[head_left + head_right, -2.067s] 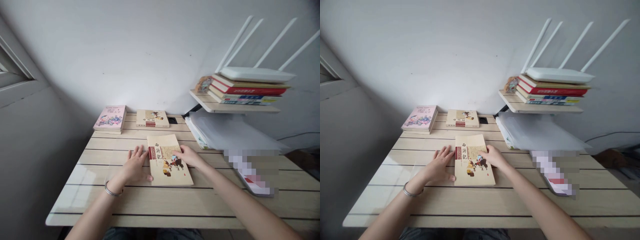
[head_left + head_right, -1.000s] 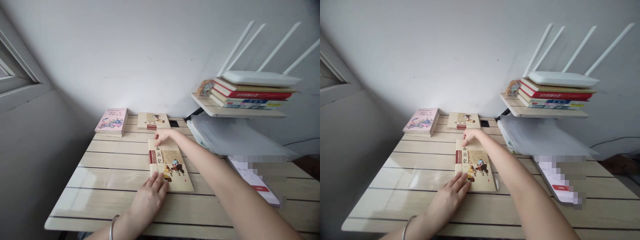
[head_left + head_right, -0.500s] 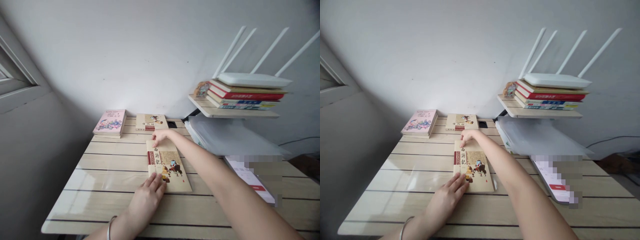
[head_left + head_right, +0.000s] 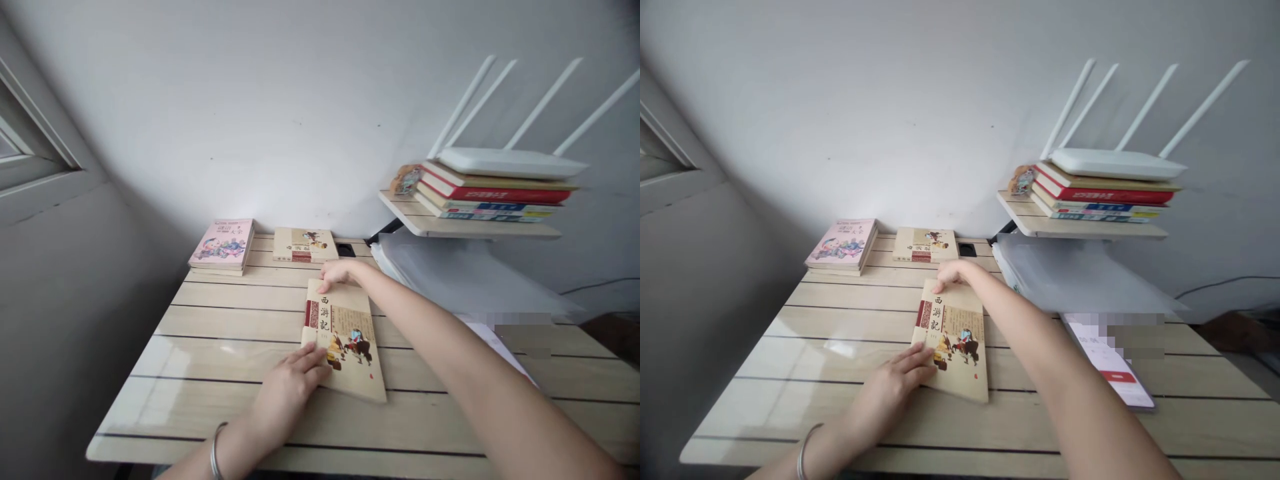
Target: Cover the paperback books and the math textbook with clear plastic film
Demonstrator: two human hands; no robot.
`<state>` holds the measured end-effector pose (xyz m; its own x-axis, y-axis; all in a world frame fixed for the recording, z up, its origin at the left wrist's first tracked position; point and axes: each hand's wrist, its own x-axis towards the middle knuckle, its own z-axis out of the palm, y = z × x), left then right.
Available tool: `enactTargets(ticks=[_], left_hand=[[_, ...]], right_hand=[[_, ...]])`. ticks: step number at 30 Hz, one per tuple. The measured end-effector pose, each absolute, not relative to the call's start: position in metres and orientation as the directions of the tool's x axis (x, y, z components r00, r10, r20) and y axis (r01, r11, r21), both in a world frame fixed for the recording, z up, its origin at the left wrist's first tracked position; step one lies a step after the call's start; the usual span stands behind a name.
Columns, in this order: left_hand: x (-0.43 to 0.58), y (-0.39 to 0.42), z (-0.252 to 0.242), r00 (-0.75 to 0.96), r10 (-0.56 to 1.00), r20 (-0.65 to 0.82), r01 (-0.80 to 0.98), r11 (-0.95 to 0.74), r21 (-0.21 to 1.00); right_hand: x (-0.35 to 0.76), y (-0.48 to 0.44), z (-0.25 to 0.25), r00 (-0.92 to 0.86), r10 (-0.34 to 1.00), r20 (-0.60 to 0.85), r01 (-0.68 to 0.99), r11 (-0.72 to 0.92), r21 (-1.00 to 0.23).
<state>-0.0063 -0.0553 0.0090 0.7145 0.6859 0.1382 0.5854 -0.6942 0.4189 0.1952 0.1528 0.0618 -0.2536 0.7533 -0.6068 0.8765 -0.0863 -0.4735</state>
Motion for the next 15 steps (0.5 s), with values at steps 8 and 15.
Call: enactTargets(ticks=[8,15], left_hand=[[-0.045,-0.06,0.006,0.222,0.974,0.051,0.53,-0.164,0.832],[-0.049,-0.09,0.006,0.185,0.892,-0.413,-0.241,0.448,0.861]], right_hand=[[0.243,0.095,0.049,-0.03,0.804,-0.594,0.768,-0.362,-0.528],[0.267,0.028,0.027,0.049,0.858,-0.511,0.535,-0.455,-0.712]])
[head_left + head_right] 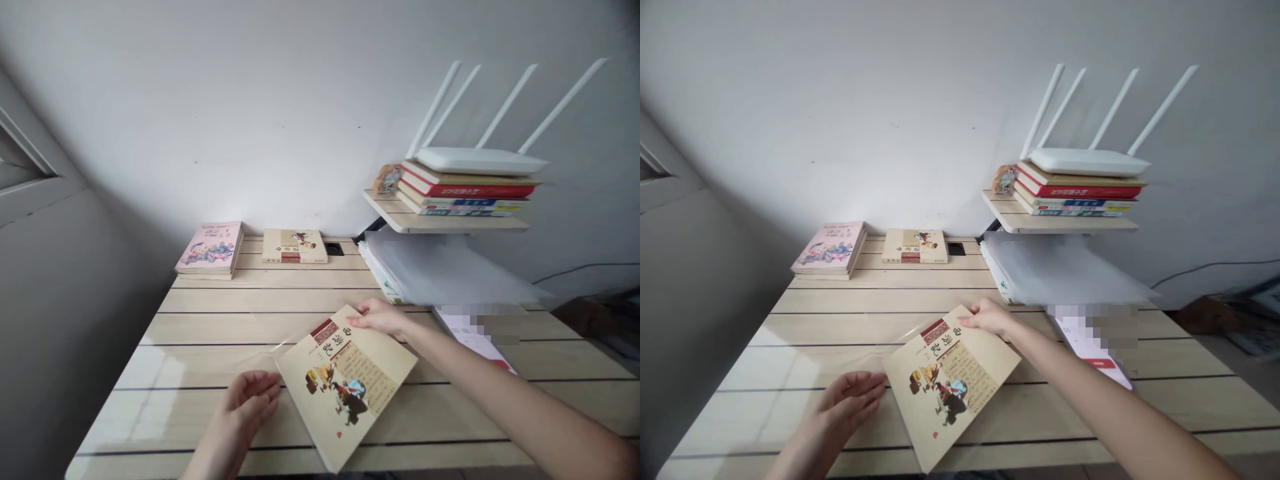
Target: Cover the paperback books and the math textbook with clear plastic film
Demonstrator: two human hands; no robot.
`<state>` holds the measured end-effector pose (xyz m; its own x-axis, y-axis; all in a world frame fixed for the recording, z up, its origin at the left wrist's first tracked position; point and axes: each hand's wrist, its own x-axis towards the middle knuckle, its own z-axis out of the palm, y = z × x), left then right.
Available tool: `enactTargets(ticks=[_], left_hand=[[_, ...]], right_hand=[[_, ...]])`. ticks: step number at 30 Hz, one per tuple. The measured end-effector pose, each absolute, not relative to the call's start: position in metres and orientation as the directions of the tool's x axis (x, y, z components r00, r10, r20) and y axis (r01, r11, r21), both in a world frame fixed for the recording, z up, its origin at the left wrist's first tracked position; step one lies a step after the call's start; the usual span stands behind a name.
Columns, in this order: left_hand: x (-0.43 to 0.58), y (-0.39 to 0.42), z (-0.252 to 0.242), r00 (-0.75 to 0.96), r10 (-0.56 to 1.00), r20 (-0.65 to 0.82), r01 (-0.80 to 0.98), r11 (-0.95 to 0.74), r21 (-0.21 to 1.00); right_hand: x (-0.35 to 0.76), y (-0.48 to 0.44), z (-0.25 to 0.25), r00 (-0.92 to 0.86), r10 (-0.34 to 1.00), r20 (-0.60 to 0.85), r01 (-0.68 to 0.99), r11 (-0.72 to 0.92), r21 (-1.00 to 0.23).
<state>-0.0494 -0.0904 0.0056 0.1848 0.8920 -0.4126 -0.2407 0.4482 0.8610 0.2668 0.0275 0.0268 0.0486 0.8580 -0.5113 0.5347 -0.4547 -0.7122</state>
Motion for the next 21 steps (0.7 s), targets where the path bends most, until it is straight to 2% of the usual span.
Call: enactTargets(ticks=[3,10,13,16,19,21], left_hand=[[-0.04,-0.1,0.012,0.183,0.896,-0.405,-0.27,0.442,0.855],[-0.052,-0.085,0.031,-0.003,0.945,-0.326,-0.037,0.326,0.945],[-0.061,-0.066,0.037,-0.065,0.949,-0.308,0.015,0.309,0.951],[-0.065,-0.052,0.037,-0.085,0.953,-0.291,0.119,0.3,0.947],[-0.066,-0.049,0.028,-0.046,0.971,-0.233,0.324,0.236,0.916],[-0.067,-0.05,0.018,0.009,0.99,-0.142,0.468,0.122,0.876]], right_hand=[[0.263,0.011,0.022,0.07,0.872,-0.485,0.45,-0.462,-0.765],[0.231,-0.001,0.013,-0.055,0.9,-0.432,0.337,-0.391,-0.857],[0.217,0.003,0.009,-0.04,0.932,-0.359,0.411,-0.312,-0.856],[0.213,0.008,0.005,0.041,0.952,-0.305,0.56,-0.274,-0.782],[0.217,0.01,0.006,0.022,0.93,-0.366,0.664,-0.287,-0.69],[0.22,0.009,0.011,0.021,0.91,-0.413,0.72,-0.301,-0.626]])
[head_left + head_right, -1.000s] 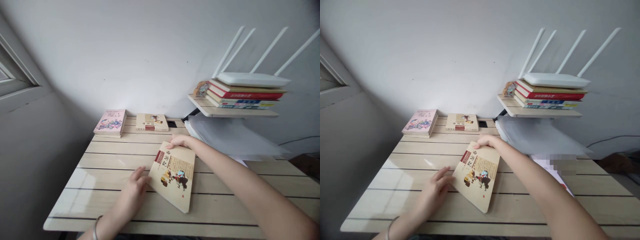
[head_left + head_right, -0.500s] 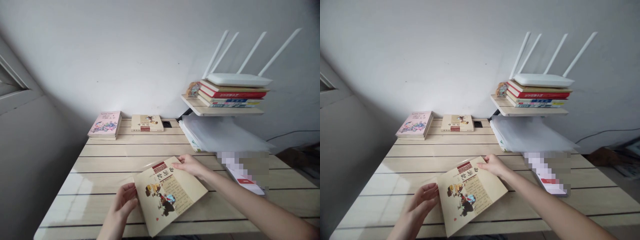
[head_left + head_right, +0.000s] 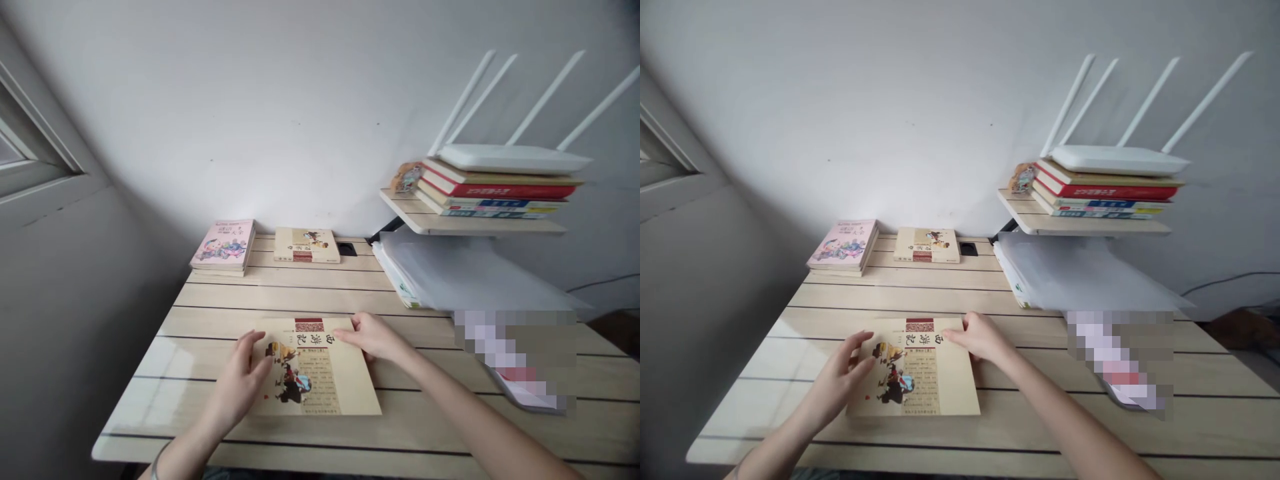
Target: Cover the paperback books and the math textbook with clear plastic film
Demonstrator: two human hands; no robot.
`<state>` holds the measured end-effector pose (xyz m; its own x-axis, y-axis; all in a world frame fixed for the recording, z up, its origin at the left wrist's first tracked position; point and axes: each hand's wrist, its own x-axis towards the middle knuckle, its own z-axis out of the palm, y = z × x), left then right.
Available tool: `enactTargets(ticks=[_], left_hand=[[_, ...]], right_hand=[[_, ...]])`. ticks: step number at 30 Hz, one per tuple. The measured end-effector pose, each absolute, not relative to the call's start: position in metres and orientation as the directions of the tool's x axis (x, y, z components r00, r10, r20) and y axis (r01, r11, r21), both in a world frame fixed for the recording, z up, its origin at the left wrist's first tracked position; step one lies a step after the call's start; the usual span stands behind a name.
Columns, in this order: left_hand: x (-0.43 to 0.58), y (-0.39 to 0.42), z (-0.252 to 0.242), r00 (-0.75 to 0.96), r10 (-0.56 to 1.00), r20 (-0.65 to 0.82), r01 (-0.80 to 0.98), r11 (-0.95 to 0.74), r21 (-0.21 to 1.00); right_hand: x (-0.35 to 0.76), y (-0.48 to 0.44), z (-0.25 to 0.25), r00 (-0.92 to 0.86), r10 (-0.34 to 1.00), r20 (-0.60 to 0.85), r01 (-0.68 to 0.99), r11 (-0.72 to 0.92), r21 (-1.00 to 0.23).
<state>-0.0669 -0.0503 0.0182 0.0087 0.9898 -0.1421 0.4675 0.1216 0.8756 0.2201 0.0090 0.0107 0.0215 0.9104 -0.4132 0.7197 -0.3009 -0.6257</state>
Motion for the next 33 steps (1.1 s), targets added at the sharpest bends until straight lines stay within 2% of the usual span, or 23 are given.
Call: enactTargets(ticks=[3,7,9,12,15,18,21,24,33], left_hand=[[-0.069,-0.052,0.009,0.101,0.995,0.002,0.658,-0.068,0.75],[-0.073,-0.052,0.017,0.306,0.945,0.117,0.768,-0.317,0.556],[-0.074,-0.051,0.025,0.44,0.893,0.1,0.763,-0.43,0.483],[-0.073,-0.051,0.034,0.582,0.813,-0.021,0.741,-0.519,0.426],[-0.071,-0.052,0.035,0.595,0.798,-0.097,0.764,-0.524,0.376],[-0.069,-0.052,0.038,0.582,0.802,-0.136,0.785,-0.51,0.352],[-0.066,-0.051,0.044,0.563,0.8,-0.206,0.805,-0.474,0.358],[-0.064,-0.051,0.051,0.538,0.804,-0.253,0.825,-0.441,0.355],[-0.058,-0.053,0.059,0.534,0.774,-0.34,0.843,-0.457,0.285]], right_hand=[[0.219,0.006,0.025,0.035,0.91,-0.414,0.826,-0.26,-0.501],[0.21,0.0,0.041,0.047,0.98,-0.195,0.947,-0.105,-0.303],[0.208,-0.004,0.042,0.057,0.994,-0.098,0.96,-0.081,-0.268],[0.212,-0.012,0.04,0.004,1.0,0.013,0.92,0.001,-0.391],[0.22,-0.023,0.04,-0.174,0.979,0.107,0.79,0.204,-0.578],[0.225,-0.037,0.044,-0.377,0.924,0.067,0.679,0.325,-0.659],[0.226,-0.052,0.045,-0.515,0.856,-0.037,0.643,0.357,-0.678],[0.226,-0.061,0.04,-0.579,0.812,-0.076,0.626,0.383,-0.679],[0.229,-0.067,0.033,-0.603,0.79,-0.113,0.652,0.406,-0.641]])
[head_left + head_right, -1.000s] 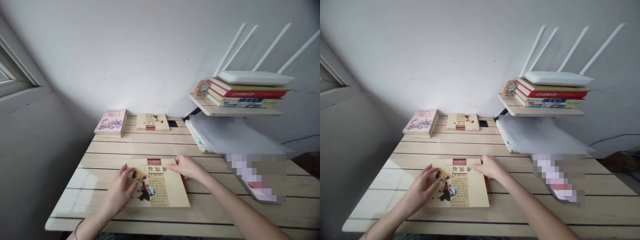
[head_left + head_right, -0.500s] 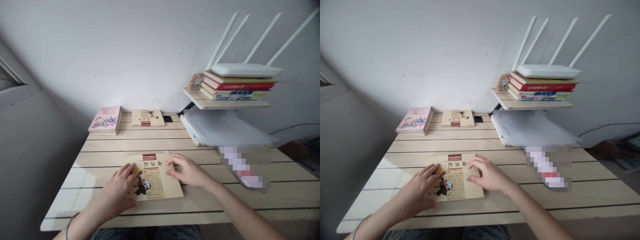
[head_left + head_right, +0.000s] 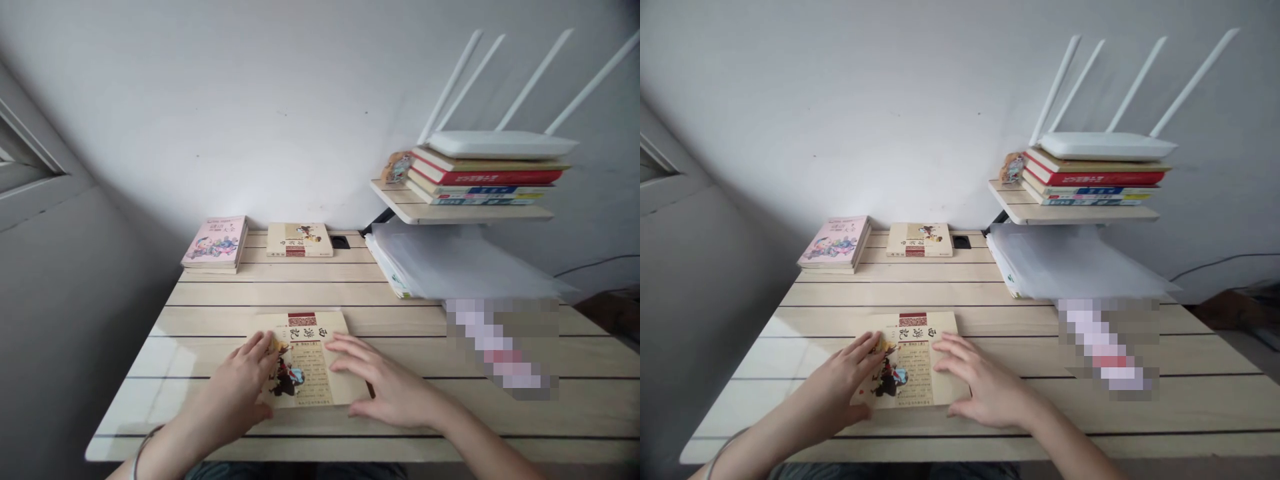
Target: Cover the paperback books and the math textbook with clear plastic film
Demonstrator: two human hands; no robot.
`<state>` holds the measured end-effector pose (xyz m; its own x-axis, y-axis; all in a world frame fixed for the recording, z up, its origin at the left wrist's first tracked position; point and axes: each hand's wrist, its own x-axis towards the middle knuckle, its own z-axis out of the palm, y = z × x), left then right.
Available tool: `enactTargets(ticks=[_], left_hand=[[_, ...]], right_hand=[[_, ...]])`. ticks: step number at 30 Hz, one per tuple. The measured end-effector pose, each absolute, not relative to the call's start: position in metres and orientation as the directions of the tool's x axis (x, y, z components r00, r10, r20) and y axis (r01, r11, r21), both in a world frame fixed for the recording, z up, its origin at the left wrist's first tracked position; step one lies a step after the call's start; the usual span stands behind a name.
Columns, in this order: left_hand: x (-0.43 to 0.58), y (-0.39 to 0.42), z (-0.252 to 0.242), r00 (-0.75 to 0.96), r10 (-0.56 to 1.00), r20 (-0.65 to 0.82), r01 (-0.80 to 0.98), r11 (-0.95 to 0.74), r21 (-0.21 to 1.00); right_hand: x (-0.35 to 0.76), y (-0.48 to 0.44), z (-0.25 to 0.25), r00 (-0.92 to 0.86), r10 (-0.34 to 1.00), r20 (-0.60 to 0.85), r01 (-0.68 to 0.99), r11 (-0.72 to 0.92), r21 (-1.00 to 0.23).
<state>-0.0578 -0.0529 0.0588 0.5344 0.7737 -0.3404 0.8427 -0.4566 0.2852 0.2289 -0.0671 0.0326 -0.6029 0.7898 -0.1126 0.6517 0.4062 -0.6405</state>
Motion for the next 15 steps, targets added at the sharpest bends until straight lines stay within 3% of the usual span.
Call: enactTargets(ticks=[4,10,12,15], left_hand=[[-0.062,-0.052,0.06,0.594,0.762,-0.257,0.792,-0.499,0.351],[-0.068,-0.053,0.069,0.73,0.682,-0.044,0.578,-0.581,0.573],[-0.071,-0.054,0.07,0.711,0.703,-0.016,0.556,-0.548,0.624],[-0.073,-0.055,0.071,0.596,0.803,0.028,0.63,-0.488,0.603]], right_hand=[[0.228,-0.065,0.036,-0.609,0.787,-0.102,0.642,0.413,-0.646],[0.23,-0.066,0.045,-0.632,0.775,-0.026,0.576,0.447,-0.685],[0.231,-0.067,0.048,-0.651,0.758,0.021,0.542,0.484,-0.687],[0.233,-0.067,0.047,-0.62,0.776,0.114,0.523,0.517,-0.678]])
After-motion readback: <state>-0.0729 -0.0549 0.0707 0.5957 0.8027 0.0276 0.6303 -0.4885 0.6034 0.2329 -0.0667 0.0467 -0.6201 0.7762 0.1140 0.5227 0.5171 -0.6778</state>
